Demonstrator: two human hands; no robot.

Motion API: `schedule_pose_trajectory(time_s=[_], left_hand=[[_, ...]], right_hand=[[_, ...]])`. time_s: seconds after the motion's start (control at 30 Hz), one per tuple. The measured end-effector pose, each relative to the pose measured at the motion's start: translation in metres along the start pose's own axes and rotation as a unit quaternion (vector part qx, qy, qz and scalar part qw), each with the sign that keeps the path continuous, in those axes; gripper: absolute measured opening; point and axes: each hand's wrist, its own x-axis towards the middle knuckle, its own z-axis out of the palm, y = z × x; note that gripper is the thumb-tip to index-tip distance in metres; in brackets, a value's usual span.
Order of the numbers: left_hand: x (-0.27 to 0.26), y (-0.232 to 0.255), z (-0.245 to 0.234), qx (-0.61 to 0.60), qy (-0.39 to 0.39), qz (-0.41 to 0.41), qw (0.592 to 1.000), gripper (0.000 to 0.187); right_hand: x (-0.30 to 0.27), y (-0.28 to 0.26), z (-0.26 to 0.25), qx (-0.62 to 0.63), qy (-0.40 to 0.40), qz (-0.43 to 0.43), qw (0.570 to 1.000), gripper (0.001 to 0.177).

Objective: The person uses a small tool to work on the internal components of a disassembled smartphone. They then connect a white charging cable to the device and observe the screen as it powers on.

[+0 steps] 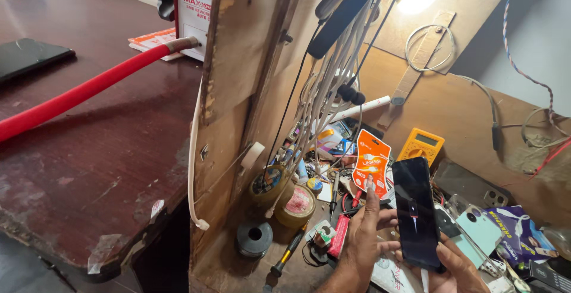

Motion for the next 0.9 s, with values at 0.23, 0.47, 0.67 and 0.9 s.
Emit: schedule_pose_trajectory(time_s=[0.23,0.47,0.67,0.9], left_hand=[[0.001,0.001,0.0,0.003,0.009,-0.009,1.0,0.102],[0.002,0.001,0.002,0.002,0.005,-0.006,1.0,0.099],[0.003,0.0,-0.001,0.011,-0.006,0.002,1.0,0.098],[0.003,-0.003,-0.001,0.004,0.003,0.002,1.0,0.098]], right_hand=[[0.0,-0.002,-0.003,-0.014,0.02,0.033,0.999,0.072],[0.003,0.005,-0.021,-0.007,-0.015,0.011,1.0,0.072],[0.016,0.013,-0.049,0.019,0.005,0.048,0.999,0.076],[0.015,0.015,-0.052,0.01,0.023,0.053,0.998,0.077]])
